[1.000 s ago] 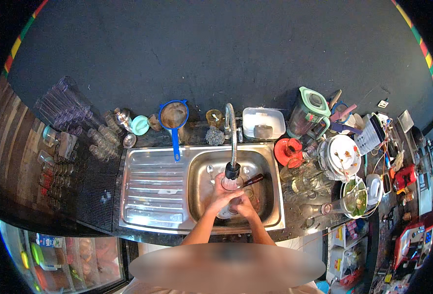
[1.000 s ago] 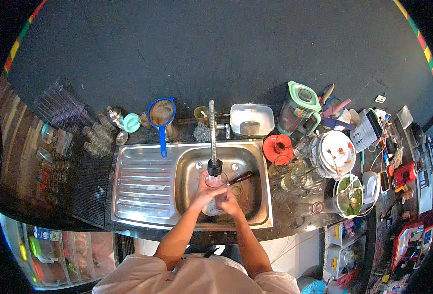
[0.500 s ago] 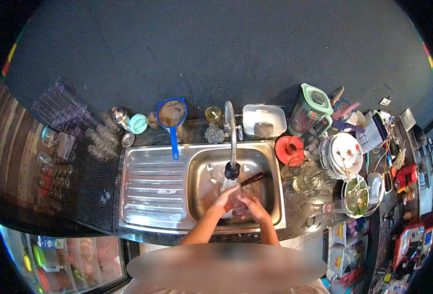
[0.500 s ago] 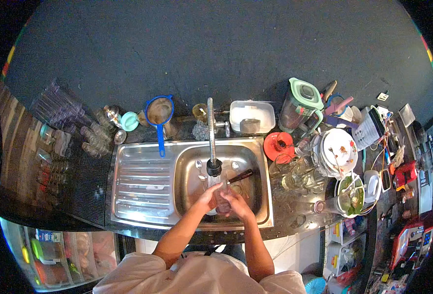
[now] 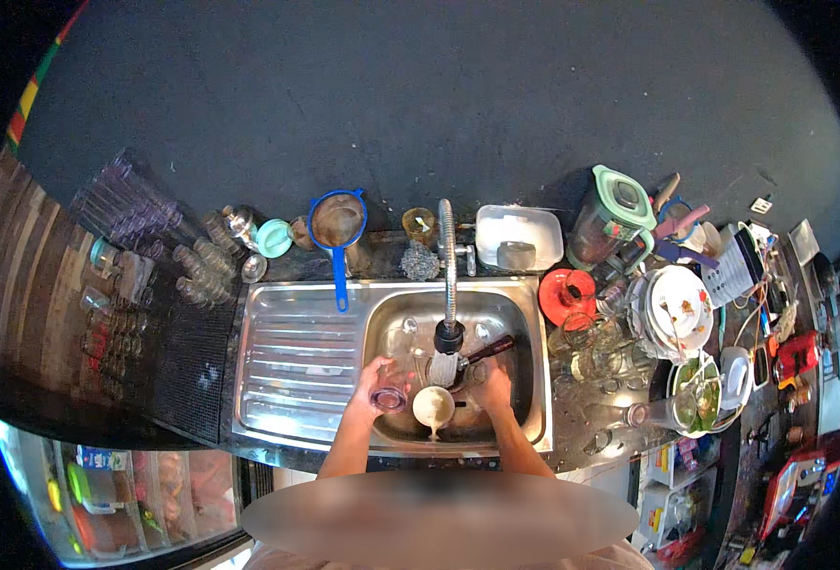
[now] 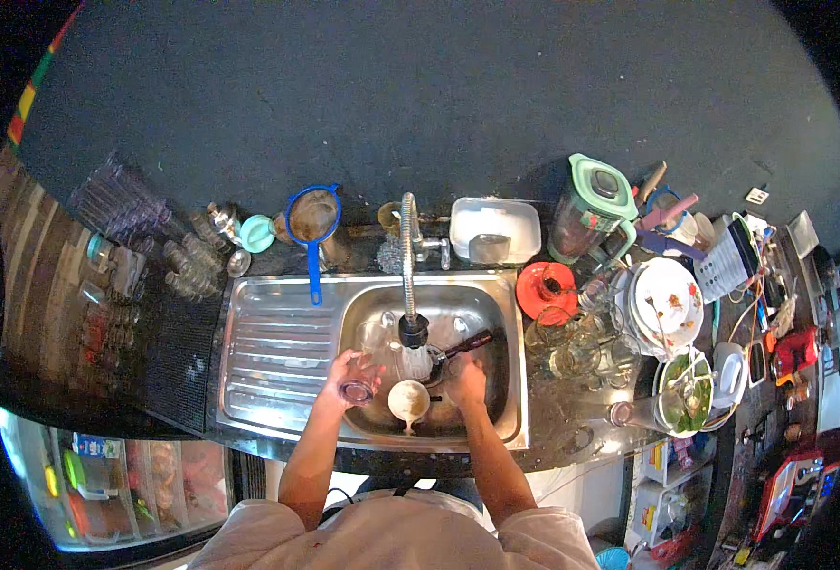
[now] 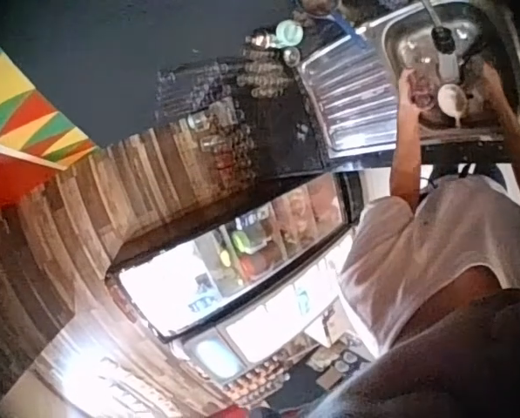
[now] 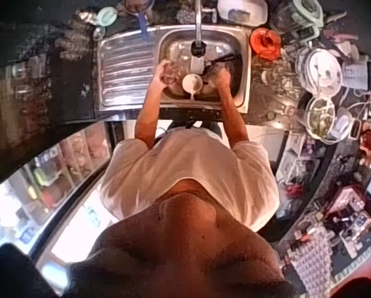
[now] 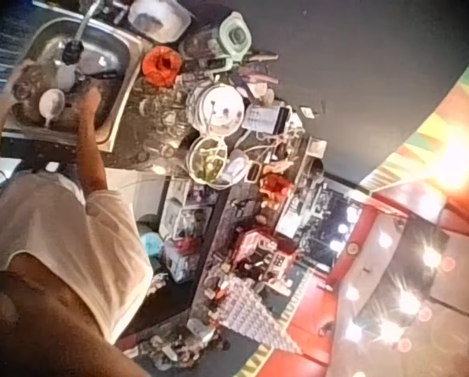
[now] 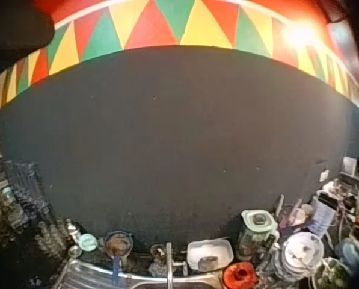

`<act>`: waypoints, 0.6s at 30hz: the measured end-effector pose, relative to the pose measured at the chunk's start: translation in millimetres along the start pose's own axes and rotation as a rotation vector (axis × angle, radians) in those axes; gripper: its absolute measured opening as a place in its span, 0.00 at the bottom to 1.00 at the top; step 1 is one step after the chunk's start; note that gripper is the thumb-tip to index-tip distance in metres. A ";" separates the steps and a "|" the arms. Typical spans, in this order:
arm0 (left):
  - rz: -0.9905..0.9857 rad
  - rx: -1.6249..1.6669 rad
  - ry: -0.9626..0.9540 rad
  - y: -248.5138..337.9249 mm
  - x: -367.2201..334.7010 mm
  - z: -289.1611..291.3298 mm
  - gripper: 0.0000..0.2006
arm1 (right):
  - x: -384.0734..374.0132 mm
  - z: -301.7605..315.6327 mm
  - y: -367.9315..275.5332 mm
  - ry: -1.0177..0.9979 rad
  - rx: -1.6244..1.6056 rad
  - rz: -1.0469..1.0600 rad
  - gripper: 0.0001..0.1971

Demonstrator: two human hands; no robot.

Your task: Wash several glasses in a sink using soap and water, then place them on a drying rack.

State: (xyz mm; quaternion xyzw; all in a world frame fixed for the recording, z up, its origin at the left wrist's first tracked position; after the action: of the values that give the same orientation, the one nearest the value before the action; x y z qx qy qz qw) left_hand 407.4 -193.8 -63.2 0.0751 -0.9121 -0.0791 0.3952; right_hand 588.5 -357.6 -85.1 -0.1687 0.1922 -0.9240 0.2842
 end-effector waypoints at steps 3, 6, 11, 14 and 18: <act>0.002 0.005 -0.024 1.3 13.0 1.5 0.17 | -22.1 5.3 7.2 0.091 -0.045 -0.033 0.29; -0.025 0.002 -0.016 1.1 18.5 9.1 0.16 | -36.1 30.0 2.9 0.264 -0.128 -0.061 0.25; -0.025 0.023 -0.011 -2.0 18.7 14.9 0.16 | -17.5 56.6 -15.3 0.487 -0.189 0.008 0.20; -0.064 -0.006 0.008 1.1 18.2 15.2 0.16 | 10.3 -1.5 -26.7 -0.177 0.026 0.272 0.20; 0.012 0.027 -0.034 -1.5 11.7 12.2 0.16 | 38.6 -63.7 -22.2 -0.448 0.146 0.375 0.20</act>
State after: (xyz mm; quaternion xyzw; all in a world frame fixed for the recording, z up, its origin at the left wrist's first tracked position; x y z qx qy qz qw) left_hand 390.7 -196.5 -63.4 0.0734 -0.9202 -0.0654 0.3789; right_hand 521.3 -346.9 -122.6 -0.3090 0.0855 -0.8067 0.4964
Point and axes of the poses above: each hand's wrist, its own x-axis away from the middle knuckle, its own z-axis out of the back of the hand, y = z × x, the point moved 7 cm from there along -x, towards the middle knuckle, and after that the axes turned 12 degrees about x, right-handed, at the moved point
